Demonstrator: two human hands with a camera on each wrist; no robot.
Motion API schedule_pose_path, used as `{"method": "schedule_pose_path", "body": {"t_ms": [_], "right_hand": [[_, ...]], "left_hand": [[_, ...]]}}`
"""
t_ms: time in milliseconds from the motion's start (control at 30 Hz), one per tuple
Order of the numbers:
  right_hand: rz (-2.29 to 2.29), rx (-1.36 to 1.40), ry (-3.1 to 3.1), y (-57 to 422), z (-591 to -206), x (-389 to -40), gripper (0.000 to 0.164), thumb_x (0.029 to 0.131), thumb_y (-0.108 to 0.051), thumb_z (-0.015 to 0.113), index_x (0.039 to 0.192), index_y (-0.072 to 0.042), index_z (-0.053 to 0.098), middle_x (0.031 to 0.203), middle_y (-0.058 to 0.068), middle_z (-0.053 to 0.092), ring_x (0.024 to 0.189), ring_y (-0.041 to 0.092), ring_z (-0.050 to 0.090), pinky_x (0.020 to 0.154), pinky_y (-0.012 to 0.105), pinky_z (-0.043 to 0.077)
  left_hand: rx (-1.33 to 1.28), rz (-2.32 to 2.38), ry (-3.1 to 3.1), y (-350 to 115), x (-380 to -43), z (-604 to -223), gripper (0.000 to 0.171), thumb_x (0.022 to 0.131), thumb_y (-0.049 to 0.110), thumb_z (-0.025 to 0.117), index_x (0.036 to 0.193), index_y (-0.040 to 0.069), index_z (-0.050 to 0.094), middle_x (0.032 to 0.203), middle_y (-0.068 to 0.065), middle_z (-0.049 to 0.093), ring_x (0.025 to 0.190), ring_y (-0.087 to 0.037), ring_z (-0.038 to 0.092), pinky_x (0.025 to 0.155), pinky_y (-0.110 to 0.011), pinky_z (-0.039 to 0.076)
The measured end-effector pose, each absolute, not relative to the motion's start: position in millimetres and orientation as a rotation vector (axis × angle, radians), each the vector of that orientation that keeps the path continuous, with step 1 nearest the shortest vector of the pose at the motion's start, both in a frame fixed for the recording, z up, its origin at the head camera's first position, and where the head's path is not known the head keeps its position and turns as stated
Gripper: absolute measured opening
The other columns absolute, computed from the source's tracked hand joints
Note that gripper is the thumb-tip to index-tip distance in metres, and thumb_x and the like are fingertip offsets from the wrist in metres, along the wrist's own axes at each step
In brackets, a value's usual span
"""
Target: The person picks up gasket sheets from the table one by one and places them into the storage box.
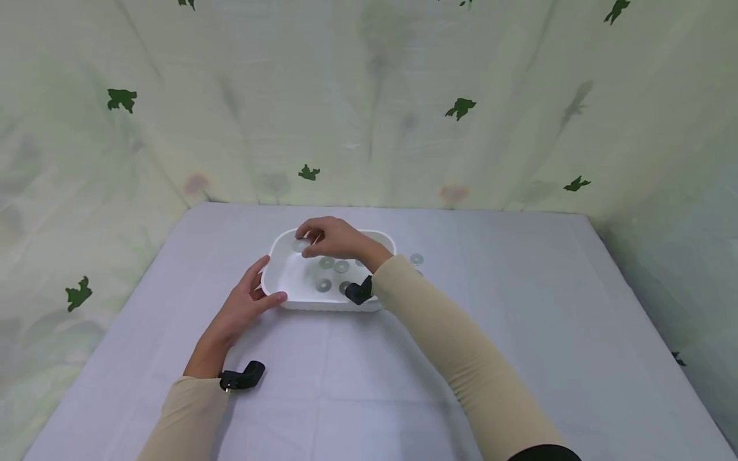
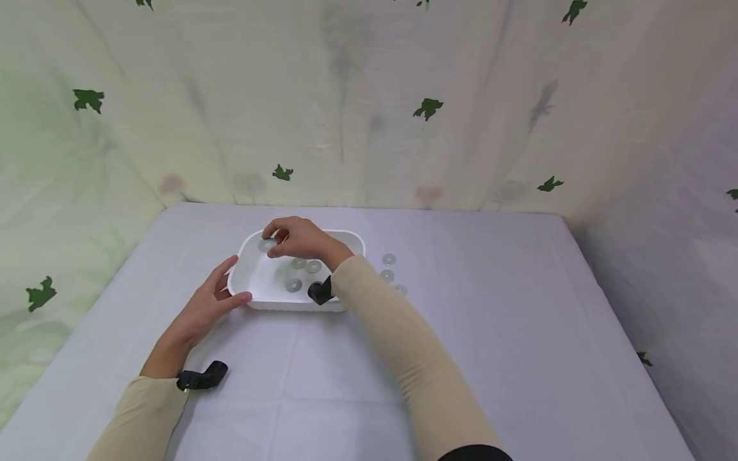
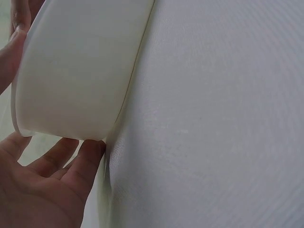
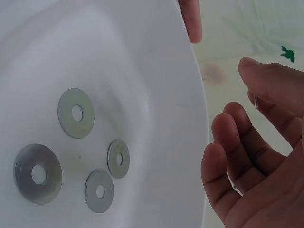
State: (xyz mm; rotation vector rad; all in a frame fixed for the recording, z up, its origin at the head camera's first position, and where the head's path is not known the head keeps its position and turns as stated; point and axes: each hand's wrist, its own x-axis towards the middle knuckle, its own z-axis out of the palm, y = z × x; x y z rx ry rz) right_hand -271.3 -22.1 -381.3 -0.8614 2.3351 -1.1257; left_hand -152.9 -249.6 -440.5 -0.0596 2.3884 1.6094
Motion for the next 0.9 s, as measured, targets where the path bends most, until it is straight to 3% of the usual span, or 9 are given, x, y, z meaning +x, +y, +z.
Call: {"method": "schedule_pose_path", "body": {"t_ms": [367,600,900], "right_hand": [[-1.124,-0.845,2.325,-24.1,-382.7,-268.2,0.040,0.091,-0.024,0.072,0.129,-0.020,0.063,0.122,0.002,0.064,0.109,0.016,0.058,0.092,0.027,0.049],[-1.055,-0.806,2.362,-11.4,-383.6,-266.3,0.053,0.094,-0.029,0.068,0.144,-0.022,0.051,0.143,0.012,0.055,0.123,0.022,0.056,0.102,0.038,0.048],[-0.869,-0.907,2.502,53.4,-342.6,-255.6,0.036,0.097,-0.021,0.063,0.133,-0.020,0.061,0.135,0.008,0.058,0.119,0.023,0.060,0.099,0.037,0.050]], "left_hand": [[-0.052,1.602,2.403,-249.2,-151.0,-439.7,0.099,0.091,0.026,0.072,0.161,0.027,0.002,0.166,-0.015,0.019,0.145,-0.040,0.037,0.083,-0.005,0.042],[-0.041,1.601,2.388,-243.9,-149.9,-440.7,0.098,0.092,0.024,0.071,0.161,0.026,0.002,0.165,-0.017,0.022,0.142,-0.040,0.041,0.083,-0.007,0.043],[-0.048,1.572,2.413,-242.9,-151.3,-440.8,0.099,0.091,0.025,0.073,0.161,0.027,0.004,0.165,-0.017,0.023,0.143,-0.040,0.041,0.083,-0.005,0.042]]}}
